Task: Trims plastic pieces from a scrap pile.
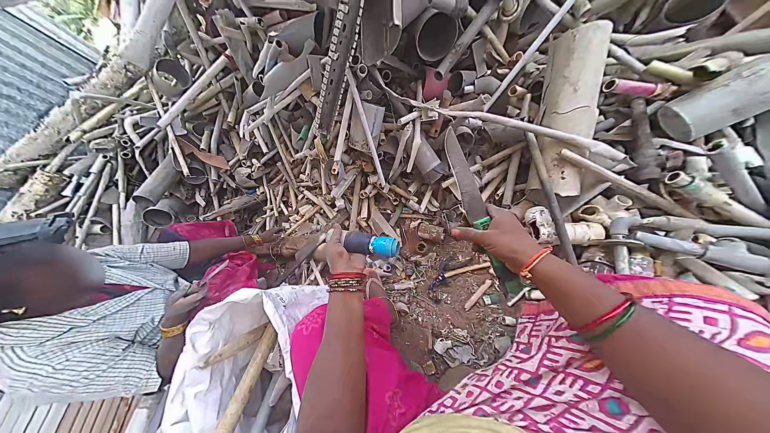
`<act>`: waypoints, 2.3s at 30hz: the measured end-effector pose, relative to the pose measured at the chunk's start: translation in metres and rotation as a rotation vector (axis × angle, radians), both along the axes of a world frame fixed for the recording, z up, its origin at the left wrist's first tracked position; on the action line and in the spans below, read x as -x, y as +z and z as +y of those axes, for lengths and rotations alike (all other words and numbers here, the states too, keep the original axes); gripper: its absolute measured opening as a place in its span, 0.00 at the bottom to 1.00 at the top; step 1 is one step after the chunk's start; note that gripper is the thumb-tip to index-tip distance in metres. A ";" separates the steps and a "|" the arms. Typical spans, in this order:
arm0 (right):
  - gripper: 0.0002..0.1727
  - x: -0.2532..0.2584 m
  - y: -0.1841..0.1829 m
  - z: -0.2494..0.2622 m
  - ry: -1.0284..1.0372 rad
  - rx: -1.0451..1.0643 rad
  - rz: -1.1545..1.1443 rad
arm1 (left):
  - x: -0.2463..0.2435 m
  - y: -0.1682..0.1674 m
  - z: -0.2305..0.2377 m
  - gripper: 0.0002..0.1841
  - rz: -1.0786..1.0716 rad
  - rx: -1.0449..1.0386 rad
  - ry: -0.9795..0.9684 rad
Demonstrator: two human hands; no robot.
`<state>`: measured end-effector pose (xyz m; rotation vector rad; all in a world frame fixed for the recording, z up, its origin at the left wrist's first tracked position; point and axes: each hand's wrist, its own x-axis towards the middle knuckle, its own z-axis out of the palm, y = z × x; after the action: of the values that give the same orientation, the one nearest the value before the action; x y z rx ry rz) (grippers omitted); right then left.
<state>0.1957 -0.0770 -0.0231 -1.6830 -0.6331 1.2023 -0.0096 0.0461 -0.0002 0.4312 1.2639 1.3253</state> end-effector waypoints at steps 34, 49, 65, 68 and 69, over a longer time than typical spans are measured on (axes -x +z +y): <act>0.18 -0.020 0.043 -0.144 -0.259 -0.121 -0.555 | 0.021 0.033 -0.011 0.19 0.159 -0.175 -0.065; 0.34 -0.027 0.050 -0.146 0.511 0.565 -0.797 | 0.017 0.026 -0.050 0.23 -0.194 0.193 -0.402; 0.20 0.065 0.091 -0.083 -0.144 -0.264 -0.197 | 0.050 0.030 -0.086 0.13 -0.363 -0.013 -0.406; 0.22 0.089 0.088 -0.072 -0.070 -0.243 0.017 | 0.048 0.029 -0.103 0.11 -0.453 -0.096 -0.475; 0.23 0.095 0.087 -0.069 -0.045 -0.250 0.059 | 0.048 0.027 -0.107 0.10 -0.454 -0.114 -0.531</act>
<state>0.1002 -0.1460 0.0639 -1.4405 -0.6766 1.0886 -0.0576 -0.0610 0.0271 0.4724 0.6369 0.9654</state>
